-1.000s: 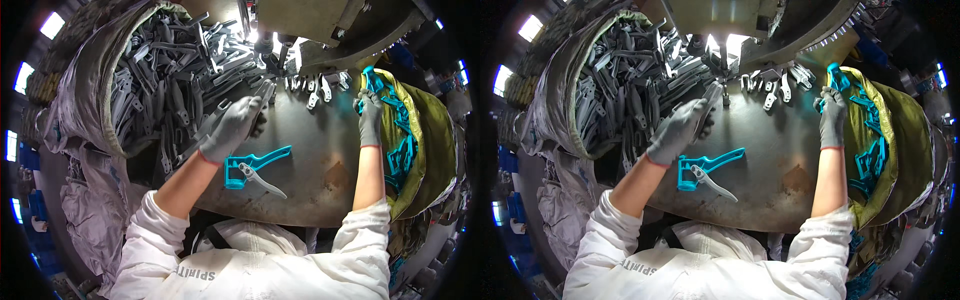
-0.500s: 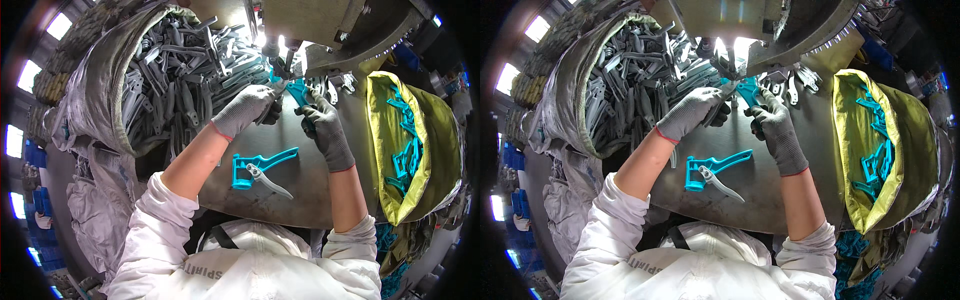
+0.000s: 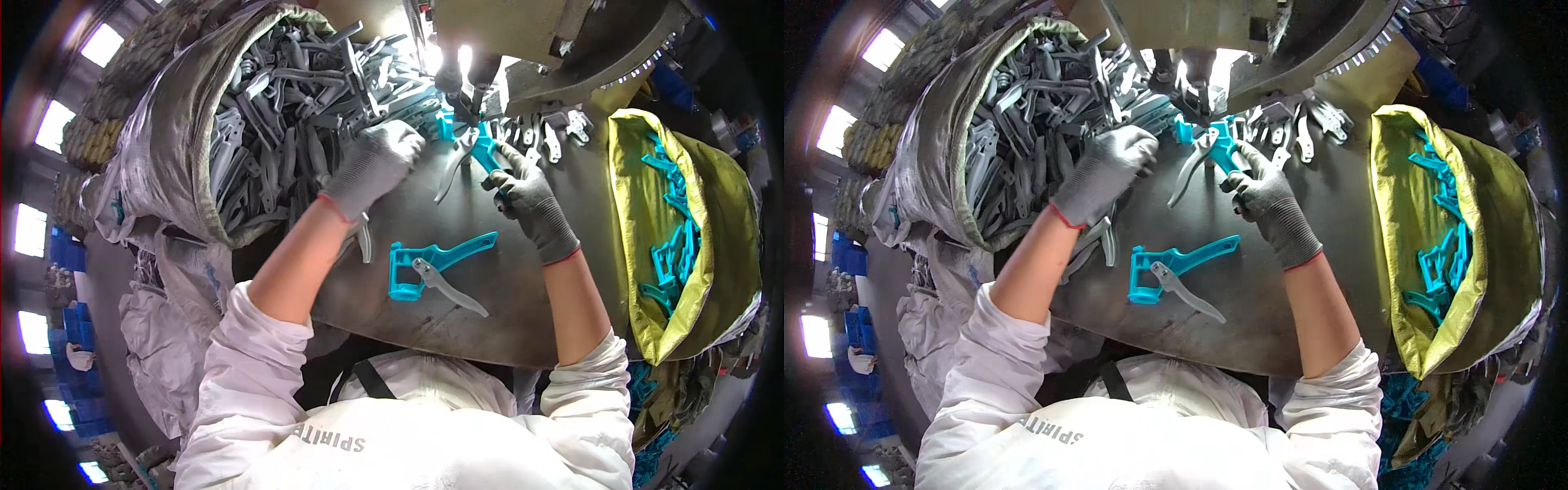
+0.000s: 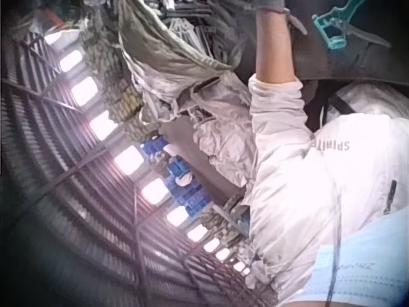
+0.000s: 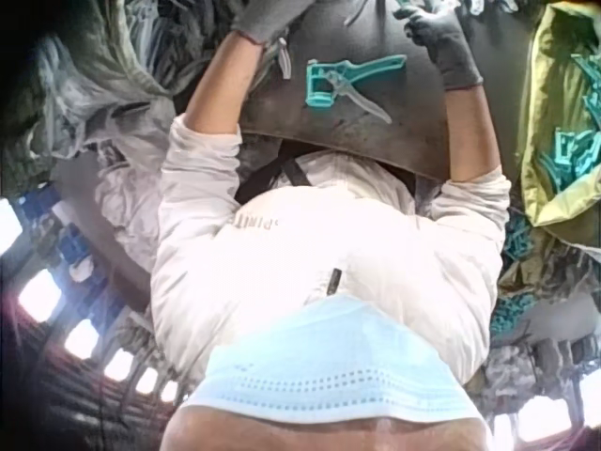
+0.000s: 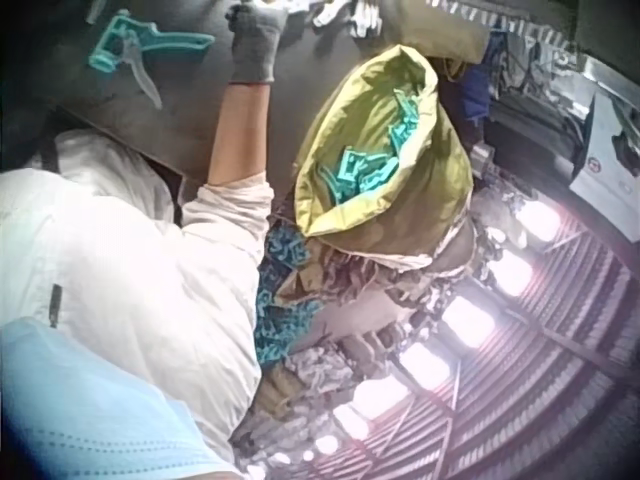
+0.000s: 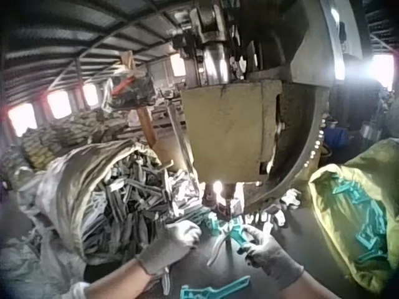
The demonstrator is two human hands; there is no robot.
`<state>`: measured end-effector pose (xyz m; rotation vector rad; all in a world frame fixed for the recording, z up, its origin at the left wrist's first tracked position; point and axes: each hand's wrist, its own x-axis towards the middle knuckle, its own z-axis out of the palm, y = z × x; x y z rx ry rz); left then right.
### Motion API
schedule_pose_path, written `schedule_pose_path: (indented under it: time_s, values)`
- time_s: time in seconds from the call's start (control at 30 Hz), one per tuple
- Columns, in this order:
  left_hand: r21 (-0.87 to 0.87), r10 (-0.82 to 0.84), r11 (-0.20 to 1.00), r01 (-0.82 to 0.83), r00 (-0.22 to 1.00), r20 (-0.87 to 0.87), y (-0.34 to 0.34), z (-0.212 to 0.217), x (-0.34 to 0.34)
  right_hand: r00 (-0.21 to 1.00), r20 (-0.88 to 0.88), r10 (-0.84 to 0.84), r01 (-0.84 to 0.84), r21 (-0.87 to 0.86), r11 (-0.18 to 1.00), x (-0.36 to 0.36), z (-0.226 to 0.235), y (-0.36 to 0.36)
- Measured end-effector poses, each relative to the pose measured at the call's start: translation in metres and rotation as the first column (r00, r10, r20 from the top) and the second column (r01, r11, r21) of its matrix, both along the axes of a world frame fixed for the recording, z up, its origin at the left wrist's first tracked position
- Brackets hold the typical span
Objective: The person assembles plastic components and metal brackets by hand at an industrial workstation.
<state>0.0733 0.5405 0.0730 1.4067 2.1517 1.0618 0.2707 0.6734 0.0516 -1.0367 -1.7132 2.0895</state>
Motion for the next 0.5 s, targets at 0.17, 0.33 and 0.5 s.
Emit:
schedule_pose_path:
  time_s: [0.17, 0.33, 0.5]
  values:
    - [-0.520, -0.104, 0.828, -0.212, 0.852, -0.513, -0.022, 0.006, -0.012, 1.000, -0.027, -0.007, 0.007, 0.008, 1.000, -0.001, -0.003, -0.001]
    - [-0.611, -0.141, 0.764, -0.208, 0.870, -0.473, -0.023, 0.000, -0.005, 0.999, -0.042, -0.032, 0.033, 0.004, 0.999, -0.001, 0.008, -0.004]
    - [-0.183, 0.062, 0.967, -0.178, 0.859, -0.509, -0.031, 0.017, -0.010, 0.999, -0.034, 0.029, -0.028, 0.011, 1.000, 0.008, 0.025, -0.007]
